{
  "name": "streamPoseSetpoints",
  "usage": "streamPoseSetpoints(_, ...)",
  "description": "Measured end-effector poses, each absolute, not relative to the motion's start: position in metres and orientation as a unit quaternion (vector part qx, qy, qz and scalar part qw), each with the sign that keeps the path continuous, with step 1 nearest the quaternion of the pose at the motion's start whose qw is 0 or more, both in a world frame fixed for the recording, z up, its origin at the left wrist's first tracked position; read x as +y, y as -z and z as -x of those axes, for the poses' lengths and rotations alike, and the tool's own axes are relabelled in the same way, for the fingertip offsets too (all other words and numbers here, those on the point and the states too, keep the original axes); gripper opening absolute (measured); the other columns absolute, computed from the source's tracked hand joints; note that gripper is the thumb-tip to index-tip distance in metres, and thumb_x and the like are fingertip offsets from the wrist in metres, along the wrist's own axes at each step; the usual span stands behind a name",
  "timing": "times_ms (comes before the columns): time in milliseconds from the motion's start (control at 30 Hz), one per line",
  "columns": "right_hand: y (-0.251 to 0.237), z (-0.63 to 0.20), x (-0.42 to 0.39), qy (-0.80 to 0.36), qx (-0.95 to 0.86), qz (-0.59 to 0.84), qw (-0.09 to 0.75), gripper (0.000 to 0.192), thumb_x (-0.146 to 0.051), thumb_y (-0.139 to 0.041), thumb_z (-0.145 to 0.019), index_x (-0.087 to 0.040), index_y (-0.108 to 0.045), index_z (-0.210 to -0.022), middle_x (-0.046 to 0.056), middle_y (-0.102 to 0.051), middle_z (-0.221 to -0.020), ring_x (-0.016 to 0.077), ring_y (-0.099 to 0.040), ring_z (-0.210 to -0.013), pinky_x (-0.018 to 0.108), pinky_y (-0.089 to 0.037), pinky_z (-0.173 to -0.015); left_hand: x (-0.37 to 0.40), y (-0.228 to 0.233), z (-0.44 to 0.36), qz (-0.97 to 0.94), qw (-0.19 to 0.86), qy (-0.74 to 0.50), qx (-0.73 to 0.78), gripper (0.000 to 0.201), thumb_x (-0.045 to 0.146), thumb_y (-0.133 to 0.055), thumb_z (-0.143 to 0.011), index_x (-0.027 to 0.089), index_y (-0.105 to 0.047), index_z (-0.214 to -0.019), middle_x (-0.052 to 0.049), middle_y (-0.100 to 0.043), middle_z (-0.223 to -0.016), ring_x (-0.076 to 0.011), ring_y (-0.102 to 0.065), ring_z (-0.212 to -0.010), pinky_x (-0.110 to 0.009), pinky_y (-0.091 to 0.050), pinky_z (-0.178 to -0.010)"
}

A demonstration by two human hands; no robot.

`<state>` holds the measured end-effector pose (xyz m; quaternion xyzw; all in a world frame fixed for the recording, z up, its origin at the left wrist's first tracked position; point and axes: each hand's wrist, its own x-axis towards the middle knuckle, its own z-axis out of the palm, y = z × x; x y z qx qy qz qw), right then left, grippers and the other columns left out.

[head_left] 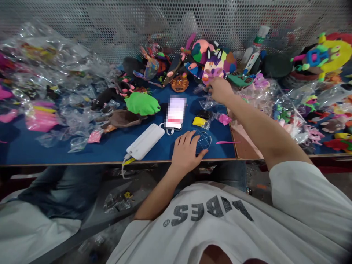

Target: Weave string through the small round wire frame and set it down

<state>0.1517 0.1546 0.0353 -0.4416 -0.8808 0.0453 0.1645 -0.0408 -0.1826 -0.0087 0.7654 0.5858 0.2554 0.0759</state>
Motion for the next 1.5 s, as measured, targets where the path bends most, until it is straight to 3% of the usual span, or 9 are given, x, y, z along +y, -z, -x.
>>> streamPoseSetpoints(167,-0.075,-0.157,0.122,0.022,-0.854,0.446,0.269,0.025,-0.014,-0.058,-0.102,-0.021,-0.071,-0.122,0.012,-0.072,-0.131,0.0303,-0.067,-0.123,0.046,-0.055,-0.105,-0.182,0.011,0.04,-0.76,0.087,-0.267,0.586,0.069,0.062,-0.066,-0.105,0.019,-0.058,-0.158,-0.019,-0.055,-0.171,-0.0449,-0.05,-0.16,-0.064,-0.041,-0.13)
streamPoseSetpoints(300,-0.093,-0.166,0.069,-0.06,-0.863,0.4,0.304,0.018,-0.023,-0.061,-0.106,-0.022,-0.07,-0.122,0.009,-0.076,-0.118,0.0268,-0.07,-0.111,0.044,-0.056,-0.098,-0.183,0.008,0.047,-0.738,0.114,-0.346,0.568,0.07,0.06,-0.073,-0.103,0.022,-0.055,-0.158,-0.019,-0.055,-0.17,-0.0417,-0.048,-0.164,-0.067,-0.031,-0.14)
streamPoseSetpoints(467,-0.076,-0.171,-0.018,-0.184,-0.886,0.272,0.327,0.034,-0.044,-0.078,-0.101,-0.023,-0.067,-0.125,0.005,-0.074,-0.111,0.019,-0.069,-0.091,0.035,-0.056,-0.081,-0.154,-0.021,0.056,-0.662,0.324,-0.51,0.444,0.076,0.062,-0.071,-0.104,0.027,-0.044,-0.165,-0.019,-0.054,-0.171,-0.0341,-0.062,-0.153,-0.056,-0.052,-0.131)
streamPoseSetpoints(633,-0.048,-0.173,-0.045,-0.061,-0.879,0.302,0.364,0.031,-0.054,-0.068,-0.106,-0.023,-0.066,-0.106,0.006,-0.071,-0.104,0.0196,-0.066,-0.084,0.037,-0.048,-0.074,-0.088,-0.051,0.037,-0.612,0.574,-0.435,0.326,0.067,0.079,-0.057,-0.104,0.018,-0.069,-0.129,-0.013,-0.078,-0.11,-0.0277,-0.083,-0.105,-0.043,-0.072,-0.088)
streamPoseSetpoints(833,-0.039,-0.203,-0.018,-0.056,-0.863,0.362,0.349,0.051,-0.075,-0.056,-0.105,-0.026,-0.066,-0.115,0.008,-0.069,-0.107,0.0266,-0.068,-0.097,0.042,-0.052,-0.085,-0.047,-0.052,0.011,-0.598,0.504,-0.48,0.396,0.07,0.087,-0.054,-0.099,0.019,-0.069,-0.092,-0.004,-0.068,-0.075,-0.0151,-0.069,-0.064,-0.029,-0.058,-0.059)
streamPoseSetpoints(1000,-0.069,-0.231,0.003,-0.02,-0.823,0.466,0.323,0.046,-0.064,-0.053,-0.109,-0.022,-0.068,-0.113,0.009,-0.067,-0.098,0.028,-0.068,-0.099,0.046,-0.053,-0.092,-0.043,-0.033,0.015,-0.519,0.418,-0.589,0.457,0.079,0.09,-0.033,-0.103,0.023,-0.047,-0.065,0.003,-0.044,-0.053,-0.0099,-0.045,-0.044,-0.027,-0.033,-0.043)
streamPoseSetpoints(1167,-0.1,-0.263,0.016,0.037,-0.763,0.621,0.175,0.047,-0.061,-0.071,-0.101,-0.019,-0.069,-0.123,0.017,-0.074,-0.118,0.0369,-0.071,-0.104,0.057,-0.057,-0.095,-0.041,-0.027,0.027,-0.495,0.4,-0.615,0.465,0.082,0.092,-0.033,-0.102,0.024,-0.039,-0.058,0.004,-0.032,-0.045,-0.0096,-0.041,-0.038,-0.027,-0.029,-0.038)
streamPoseSetpoints(1300,-0.099,-0.294,0.009,0.082,-0.741,0.645,0.166,0.071,-0.062,-0.08,-0.093,-0.021,-0.058,-0.147,0.026,-0.06,-0.151,0.0445,-0.07,-0.12,0.058,-0.058,-0.096,-0.041,-0.03,0.03,-0.504,0.432,-0.594,0.455,0.074,0.088,-0.045,-0.103,0.023,-0.064,-0.072,0.001,-0.058,-0.053,-0.0109,-0.058,-0.043,-0.025,-0.043,-0.04)
streamPoseSetpoints(1500,-0.088,-0.289,-0.007,0.068,-0.777,0.604,0.162,0.04,-0.051,-0.063,-0.106,-0.02,-0.068,-0.13,0.021,-0.072,-0.137,0.0379,-0.072,-0.113,0.052,-0.056,-0.092,-0.037,-0.023,0.03,-0.492,0.496,-0.59,0.406,0.049,0.064,-0.078,-0.099,0.03,-0.072,-0.133,-0.004,-0.086,-0.112,-0.0173,-0.084,-0.088,-0.025,-0.067,-0.063)
